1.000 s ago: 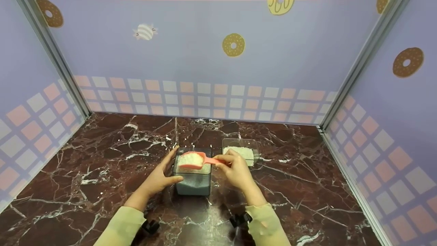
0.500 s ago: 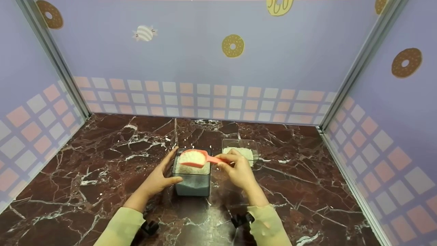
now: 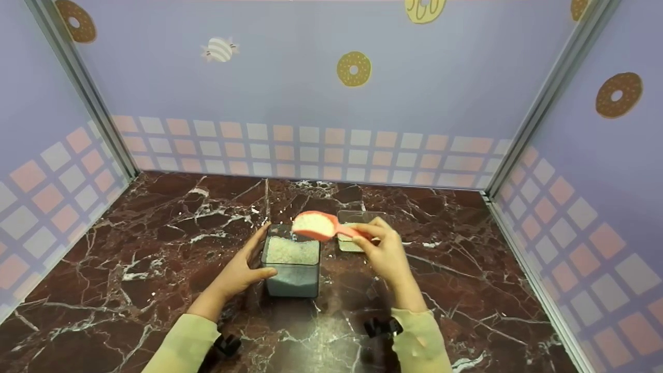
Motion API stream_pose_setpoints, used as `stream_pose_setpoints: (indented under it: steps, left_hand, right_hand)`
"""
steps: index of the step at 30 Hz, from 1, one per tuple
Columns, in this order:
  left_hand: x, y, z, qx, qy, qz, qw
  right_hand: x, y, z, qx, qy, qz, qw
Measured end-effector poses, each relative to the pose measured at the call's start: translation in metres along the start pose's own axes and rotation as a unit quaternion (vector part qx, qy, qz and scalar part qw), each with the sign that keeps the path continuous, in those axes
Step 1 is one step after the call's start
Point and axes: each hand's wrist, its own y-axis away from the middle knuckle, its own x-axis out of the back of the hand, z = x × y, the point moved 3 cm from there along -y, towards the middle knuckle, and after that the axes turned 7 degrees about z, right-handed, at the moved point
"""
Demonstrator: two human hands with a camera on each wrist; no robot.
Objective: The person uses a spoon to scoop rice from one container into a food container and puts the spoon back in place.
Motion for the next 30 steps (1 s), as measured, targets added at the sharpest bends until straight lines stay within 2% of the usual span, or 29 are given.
stream_pose_setpoints:
  steps: [5, 12, 20, 30]
  left_hand:
    - [0.0, 0.001, 0.0, -0.002, 0.0, 0.003, 1.0]
    - [0.0, 0.002, 0.001, -0.002, 0.002, 0.006, 1.0]
    - [0.0, 0.002, 0.0, 0.004, 0.003, 0.006, 1.0]
    - [0.0, 0.0, 0.0, -0.004, -0.003, 0.0, 1.0]
  right_hand:
    - [0.018, -0.004, 0.011, -0.014, 0.007, 0.028, 0.9995]
    - [0.037, -0.007, 0.036, -0.036, 0.089, 0.065, 0.9933]
    - [0.041, -0.006, 0.06, -0.061, 0.198, 0.068, 0.9758]
    - [0.035, -0.003, 0.058, -0.063, 0.267, 0.036, 0.9609]
